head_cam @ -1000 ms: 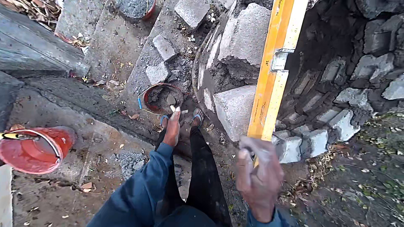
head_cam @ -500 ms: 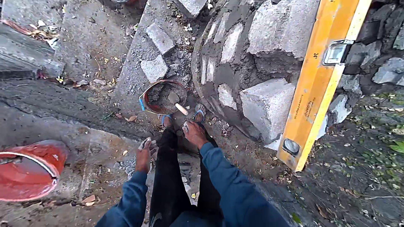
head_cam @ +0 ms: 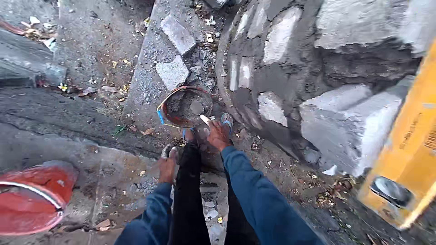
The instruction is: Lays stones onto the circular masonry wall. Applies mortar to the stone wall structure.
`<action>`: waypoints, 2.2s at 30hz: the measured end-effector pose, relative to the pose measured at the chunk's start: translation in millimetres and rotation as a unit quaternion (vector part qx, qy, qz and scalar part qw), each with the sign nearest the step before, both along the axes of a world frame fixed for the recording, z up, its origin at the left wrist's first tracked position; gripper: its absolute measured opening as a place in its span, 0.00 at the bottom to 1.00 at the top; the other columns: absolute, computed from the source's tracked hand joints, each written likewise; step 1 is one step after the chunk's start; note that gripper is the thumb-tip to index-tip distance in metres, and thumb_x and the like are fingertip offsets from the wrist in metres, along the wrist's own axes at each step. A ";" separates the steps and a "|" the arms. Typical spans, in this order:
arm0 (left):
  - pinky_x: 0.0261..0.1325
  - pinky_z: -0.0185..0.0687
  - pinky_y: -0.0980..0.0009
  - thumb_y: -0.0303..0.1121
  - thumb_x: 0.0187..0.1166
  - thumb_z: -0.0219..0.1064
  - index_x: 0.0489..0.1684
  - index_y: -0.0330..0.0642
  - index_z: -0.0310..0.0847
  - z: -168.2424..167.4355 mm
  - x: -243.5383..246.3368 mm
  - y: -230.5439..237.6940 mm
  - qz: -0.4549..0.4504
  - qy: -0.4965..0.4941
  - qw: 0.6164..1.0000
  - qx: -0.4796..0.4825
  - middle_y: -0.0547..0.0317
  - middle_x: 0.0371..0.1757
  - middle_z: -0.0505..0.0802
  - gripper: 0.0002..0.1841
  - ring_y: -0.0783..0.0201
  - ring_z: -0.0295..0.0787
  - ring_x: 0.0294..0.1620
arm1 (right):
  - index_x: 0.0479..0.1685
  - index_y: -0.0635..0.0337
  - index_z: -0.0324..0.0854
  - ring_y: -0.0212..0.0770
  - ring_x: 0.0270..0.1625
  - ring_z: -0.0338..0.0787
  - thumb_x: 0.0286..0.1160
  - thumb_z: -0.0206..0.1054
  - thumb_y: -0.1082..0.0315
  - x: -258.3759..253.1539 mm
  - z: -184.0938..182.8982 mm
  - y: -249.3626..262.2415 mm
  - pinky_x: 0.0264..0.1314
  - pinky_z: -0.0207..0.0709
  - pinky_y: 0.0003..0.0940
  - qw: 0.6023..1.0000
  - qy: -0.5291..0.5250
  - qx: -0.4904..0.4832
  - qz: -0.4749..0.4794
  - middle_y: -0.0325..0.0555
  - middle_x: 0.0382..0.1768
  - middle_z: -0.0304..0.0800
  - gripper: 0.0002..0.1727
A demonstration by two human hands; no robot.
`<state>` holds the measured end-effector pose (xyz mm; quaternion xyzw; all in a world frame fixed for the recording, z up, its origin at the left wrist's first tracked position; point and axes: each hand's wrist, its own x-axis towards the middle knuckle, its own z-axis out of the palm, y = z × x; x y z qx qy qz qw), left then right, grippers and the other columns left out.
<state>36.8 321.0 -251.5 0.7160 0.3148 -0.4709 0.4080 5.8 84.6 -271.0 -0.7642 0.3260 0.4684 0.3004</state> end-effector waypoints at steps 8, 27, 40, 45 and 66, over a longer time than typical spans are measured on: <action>0.72 0.77 0.50 0.41 0.85 0.67 0.91 0.37 0.53 -99.1 60.7 -3.7 0.034 -0.061 0.997 0.034 0.35 0.78 0.78 0.37 0.46 0.79 0.73 | 0.75 0.65 0.78 0.65 0.84 0.70 0.87 0.62 0.53 31.9 -94.5 21.8 0.80 0.63 0.66 0.993 0.011 -0.014 0.114 0.65 0.77 0.77 0.28; 0.76 0.71 0.40 0.62 0.89 0.48 0.86 0.50 0.65 -174.0 88.6 -32.9 0.087 -0.018 0.996 0.001 0.47 0.83 0.76 0.34 0.48 0.73 0.81 | 0.87 0.66 0.62 0.69 0.67 0.86 0.91 0.51 0.68 38.1 -106.8 76.1 0.66 0.79 0.61 0.986 0.054 0.047 0.154 0.72 0.70 0.79 0.27; 0.71 0.73 0.42 0.72 0.83 0.43 0.86 0.63 0.68 -163.0 91.8 -24.1 0.088 0.001 0.995 -0.050 0.58 0.82 0.79 0.38 0.51 0.75 0.78 | 0.53 0.56 0.85 0.60 0.60 0.90 0.93 0.44 0.41 15.4 -114.4 14.4 0.61 0.78 0.64 0.997 0.028 0.038 0.065 0.58 0.49 0.92 0.31; 0.72 0.74 0.45 0.72 0.83 0.45 0.83 0.57 0.71 -166.2 86.4 -31.8 0.116 -0.013 0.992 -0.037 0.57 0.81 0.79 0.38 0.53 0.76 0.78 | 0.65 0.61 0.83 0.64 0.61 0.91 0.94 0.44 0.46 4.0 -125.9 7.7 0.61 0.80 0.62 0.997 0.051 -0.044 0.031 0.64 0.53 0.91 0.30; 0.69 0.71 0.43 0.65 0.87 0.41 0.90 0.52 0.57 -116.8 96.4 -19.7 0.071 -0.043 0.997 -0.007 0.52 0.82 0.74 0.37 0.54 0.74 0.74 | 0.48 0.62 0.86 0.57 0.53 0.91 0.94 0.46 0.47 -21.9 -78.6 -2.1 0.60 0.81 0.60 0.964 -0.149 0.215 -0.048 0.59 0.43 0.91 0.29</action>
